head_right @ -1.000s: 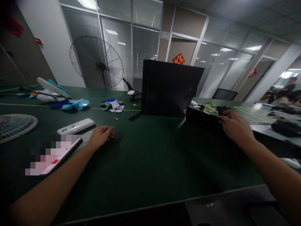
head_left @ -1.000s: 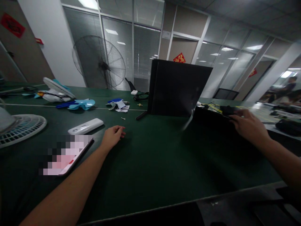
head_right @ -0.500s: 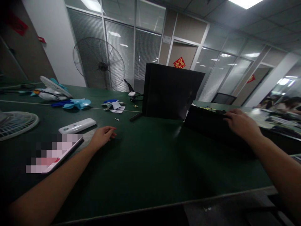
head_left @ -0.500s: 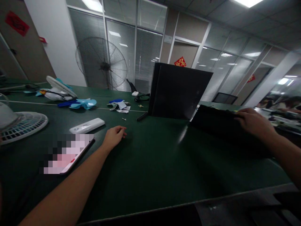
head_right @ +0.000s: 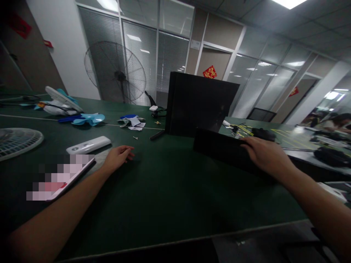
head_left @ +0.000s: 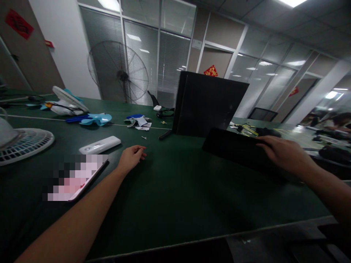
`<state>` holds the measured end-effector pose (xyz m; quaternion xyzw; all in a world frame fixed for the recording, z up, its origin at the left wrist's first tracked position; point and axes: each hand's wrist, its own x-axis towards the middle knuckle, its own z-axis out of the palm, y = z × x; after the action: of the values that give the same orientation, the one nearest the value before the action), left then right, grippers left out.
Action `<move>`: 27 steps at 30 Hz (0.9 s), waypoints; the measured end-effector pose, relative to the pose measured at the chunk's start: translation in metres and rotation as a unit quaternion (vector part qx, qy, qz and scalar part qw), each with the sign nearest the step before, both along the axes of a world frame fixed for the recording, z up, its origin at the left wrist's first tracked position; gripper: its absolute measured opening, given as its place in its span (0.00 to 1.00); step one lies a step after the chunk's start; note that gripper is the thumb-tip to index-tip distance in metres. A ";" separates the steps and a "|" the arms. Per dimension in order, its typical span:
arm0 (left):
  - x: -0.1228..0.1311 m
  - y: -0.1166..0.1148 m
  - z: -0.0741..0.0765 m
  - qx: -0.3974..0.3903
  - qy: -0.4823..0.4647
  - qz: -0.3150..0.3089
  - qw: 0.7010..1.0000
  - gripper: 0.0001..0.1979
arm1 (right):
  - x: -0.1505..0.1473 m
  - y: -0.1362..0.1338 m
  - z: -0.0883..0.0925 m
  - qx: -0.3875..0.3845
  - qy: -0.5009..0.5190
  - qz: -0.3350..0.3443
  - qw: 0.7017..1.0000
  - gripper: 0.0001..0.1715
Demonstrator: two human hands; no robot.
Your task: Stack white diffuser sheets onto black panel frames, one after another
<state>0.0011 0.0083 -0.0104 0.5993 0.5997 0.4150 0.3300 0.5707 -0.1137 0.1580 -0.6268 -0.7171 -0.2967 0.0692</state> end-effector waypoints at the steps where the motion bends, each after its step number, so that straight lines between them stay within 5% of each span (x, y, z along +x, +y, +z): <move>1: 0.000 0.000 0.000 -0.003 -0.009 0.002 1.000 0.23 | -0.014 -0.006 -0.008 -0.001 -0.005 0.030 1.000 0.20; 5: -0.001 0.002 -0.001 -0.015 -0.059 0.008 0.998 0.25 | -0.077 -0.034 -0.046 -0.014 -0.039 0.210 0.977 0.19; 9: 0.000 0.002 0.001 -0.014 -0.112 0.026 0.993 0.26 | -0.145 -0.065 -0.087 0.020 -0.053 0.384 0.922 0.21; 14: -0.001 0.003 0.003 0.029 -0.078 0.037 0.996 0.28 | -0.206 -0.089 -0.131 0.014 -0.012 0.430 0.902 0.19; 20: -0.004 0.003 -0.003 0.111 0.164 -0.033 0.980 0.31 | -0.220 -0.066 -0.165 -0.104 0.096 0.505 0.851 0.20; 27: 0.006 -0.003 -0.014 0.087 0.383 -0.168 0.904 0.38 | -0.201 -0.021 -0.160 -0.214 0.181 0.552 0.785 0.17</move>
<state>0.0070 0.0056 -0.0242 0.8302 0.5318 0.1426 0.0867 0.3695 -0.1349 -0.0015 -0.1651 -0.9601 0.0722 0.2136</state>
